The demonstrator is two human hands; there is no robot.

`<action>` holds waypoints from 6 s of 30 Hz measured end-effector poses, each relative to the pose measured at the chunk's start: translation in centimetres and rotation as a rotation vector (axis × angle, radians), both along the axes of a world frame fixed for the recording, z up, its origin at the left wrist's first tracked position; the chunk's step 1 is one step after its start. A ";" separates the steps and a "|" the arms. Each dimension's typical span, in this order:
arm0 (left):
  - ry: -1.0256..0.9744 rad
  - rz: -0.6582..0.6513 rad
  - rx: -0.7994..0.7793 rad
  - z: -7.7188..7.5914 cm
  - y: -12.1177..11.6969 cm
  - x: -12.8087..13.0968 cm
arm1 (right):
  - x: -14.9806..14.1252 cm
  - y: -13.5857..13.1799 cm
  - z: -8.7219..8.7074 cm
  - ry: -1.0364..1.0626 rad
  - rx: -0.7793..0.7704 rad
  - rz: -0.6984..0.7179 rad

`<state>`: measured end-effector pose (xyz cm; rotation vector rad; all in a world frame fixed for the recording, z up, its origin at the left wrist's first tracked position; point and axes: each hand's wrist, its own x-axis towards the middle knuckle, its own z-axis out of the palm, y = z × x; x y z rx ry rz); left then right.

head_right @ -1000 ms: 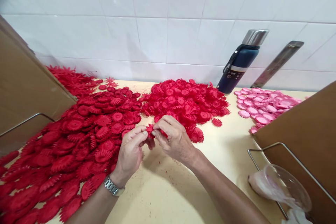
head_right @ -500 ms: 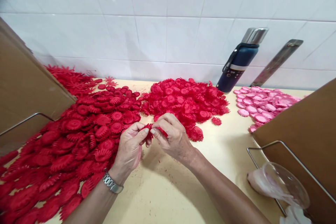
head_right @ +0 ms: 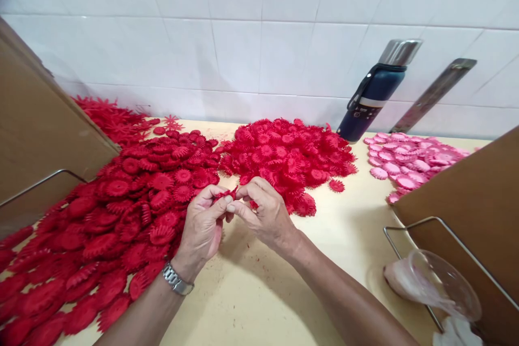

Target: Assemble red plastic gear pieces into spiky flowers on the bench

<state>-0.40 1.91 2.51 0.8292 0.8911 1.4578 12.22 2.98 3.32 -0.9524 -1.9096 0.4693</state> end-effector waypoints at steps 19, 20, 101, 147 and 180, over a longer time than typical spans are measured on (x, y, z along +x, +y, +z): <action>-0.065 -0.062 0.023 0.1 -0.2 -0.1 | 0.7 0.2 0.3 0.168 -0.256 0.077; -0.065 -0.045 0.020 0.2 -0.3 -0.1 | 0.7 0.2 0.2 0.187 -0.248 0.069; 0.201 0.022 0.026 0.2 0.2 -0.3 | 0.6 0.3 1.2 0.348 -0.595 0.338; -0.019 -0.094 -0.098 0.8 0.7 -1.0 | 4.5 0.6 3.8 -0.663 -0.179 -0.024; 0.391 -0.292 0.007 0.1 -1.8 1.9 | 4.4 -4.2 0.2 0.204 -0.509 0.052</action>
